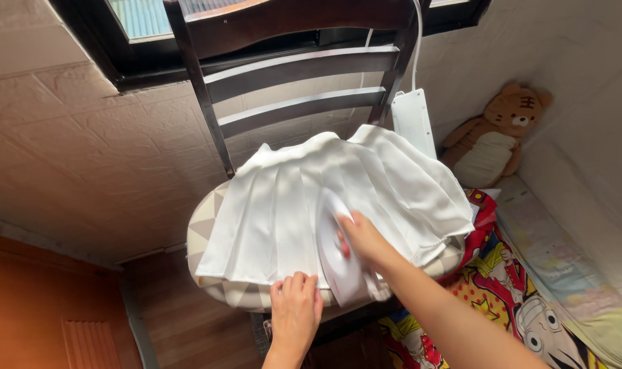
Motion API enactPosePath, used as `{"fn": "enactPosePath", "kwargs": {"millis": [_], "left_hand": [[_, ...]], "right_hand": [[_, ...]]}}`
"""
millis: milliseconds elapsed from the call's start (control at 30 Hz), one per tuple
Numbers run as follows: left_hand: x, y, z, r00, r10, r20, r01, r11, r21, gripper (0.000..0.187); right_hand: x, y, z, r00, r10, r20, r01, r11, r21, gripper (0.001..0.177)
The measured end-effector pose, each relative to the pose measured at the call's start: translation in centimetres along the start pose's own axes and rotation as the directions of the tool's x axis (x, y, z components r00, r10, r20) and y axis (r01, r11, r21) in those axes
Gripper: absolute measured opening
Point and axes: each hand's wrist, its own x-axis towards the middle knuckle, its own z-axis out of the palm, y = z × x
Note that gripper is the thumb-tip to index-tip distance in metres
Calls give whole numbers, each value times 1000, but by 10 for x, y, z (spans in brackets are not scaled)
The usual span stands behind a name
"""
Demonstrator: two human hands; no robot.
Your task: The person irons a white pleated skirt laid out on a chair seat. They use a white electric iron to smooth the fabric, repeatedly moving the iron back and forth over the pleats and adjusting the garment with their left hand to ensure even coverage.
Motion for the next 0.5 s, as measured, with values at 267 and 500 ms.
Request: {"fn": "enactPosePath", "kwargs": {"millis": [267,500], "left_hand": [[-5,-9,-16,989,142,31,-143,990,17,40],[-6,-27,-5,990,122,67,-117,991,-72,34]], "right_hand": [[-12,7,-5,999,-27,-33,26,999,-45,32],[-66,12,-7,995,94,19,-91,986,-143,29]]}}
